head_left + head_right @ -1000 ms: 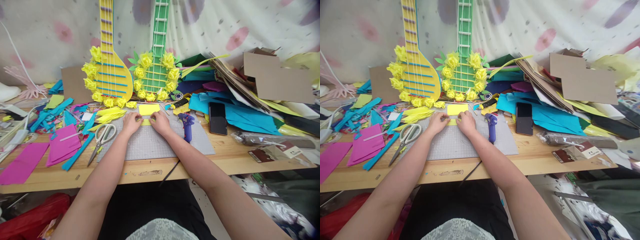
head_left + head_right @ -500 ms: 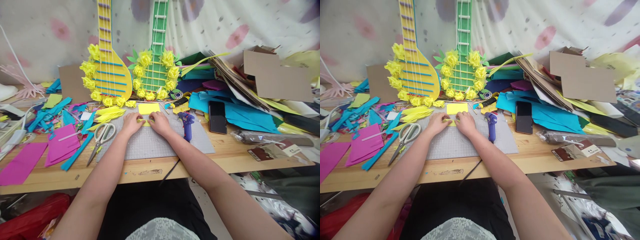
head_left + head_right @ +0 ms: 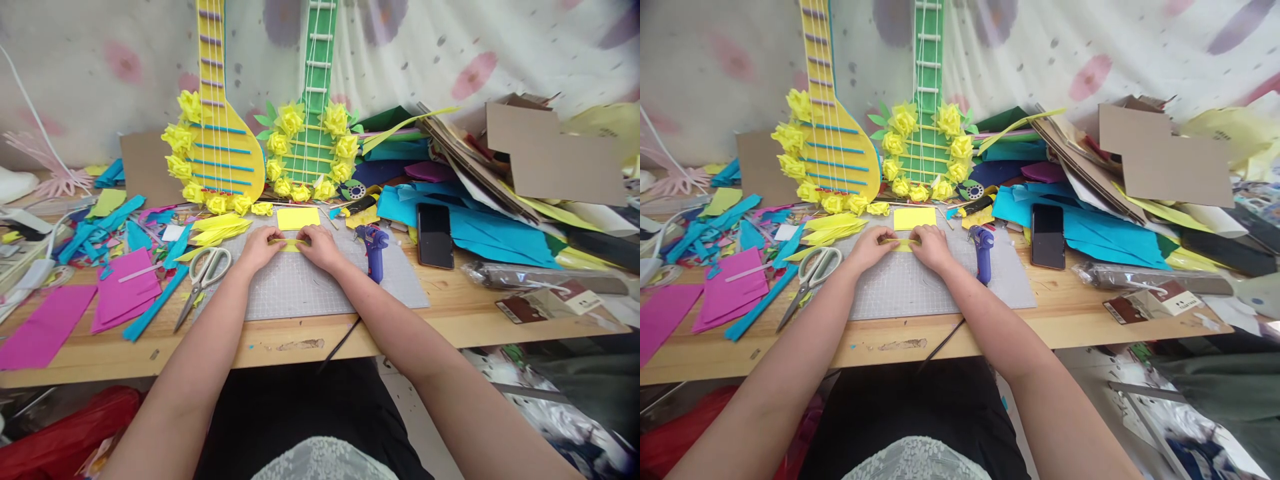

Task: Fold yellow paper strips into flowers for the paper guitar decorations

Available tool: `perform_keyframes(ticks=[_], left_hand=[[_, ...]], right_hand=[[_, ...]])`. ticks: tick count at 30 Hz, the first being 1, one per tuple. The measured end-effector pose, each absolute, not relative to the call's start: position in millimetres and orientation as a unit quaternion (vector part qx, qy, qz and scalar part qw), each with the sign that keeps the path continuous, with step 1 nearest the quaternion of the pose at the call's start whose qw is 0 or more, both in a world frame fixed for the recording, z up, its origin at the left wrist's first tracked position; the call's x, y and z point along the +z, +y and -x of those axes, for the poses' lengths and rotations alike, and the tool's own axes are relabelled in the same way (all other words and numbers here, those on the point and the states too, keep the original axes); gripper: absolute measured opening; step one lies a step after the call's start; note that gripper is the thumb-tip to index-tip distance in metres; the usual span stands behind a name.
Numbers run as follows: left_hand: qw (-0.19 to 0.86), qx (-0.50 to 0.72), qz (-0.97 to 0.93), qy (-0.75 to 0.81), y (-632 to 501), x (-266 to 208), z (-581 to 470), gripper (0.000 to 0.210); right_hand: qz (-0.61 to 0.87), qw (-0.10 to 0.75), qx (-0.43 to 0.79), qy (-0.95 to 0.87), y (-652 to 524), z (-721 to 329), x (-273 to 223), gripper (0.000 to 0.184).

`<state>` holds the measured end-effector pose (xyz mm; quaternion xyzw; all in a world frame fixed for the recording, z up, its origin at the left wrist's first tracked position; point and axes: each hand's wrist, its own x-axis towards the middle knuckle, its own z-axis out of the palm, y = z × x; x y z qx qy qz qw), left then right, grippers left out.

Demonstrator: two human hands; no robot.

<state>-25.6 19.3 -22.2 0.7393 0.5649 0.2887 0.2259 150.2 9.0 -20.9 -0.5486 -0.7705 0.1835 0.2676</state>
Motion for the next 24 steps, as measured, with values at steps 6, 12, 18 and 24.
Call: perform_keyframes(ticks=[6,12,18,24], left_hand=[[0.252,0.287,-0.764,0.521,21,-23,39,0.009],[0.199,0.248,-0.812,0.490,16,-16,42,0.020],[0.160,0.231,-0.800,0.529,14,-17,38,0.011],[0.125,0.200,-0.807,0.541,8,-11,33,0.016]], right_hand=[[0.510,0.268,0.176,-0.798,8,-151,-22,0.015],[0.482,0.258,0.170,-0.820,6,-154,-23,0.007],[0.498,0.259,0.160,-0.812,8,-152,-25,0.007],[0.485,0.247,0.165,-0.823,6,-152,-23,0.014]])
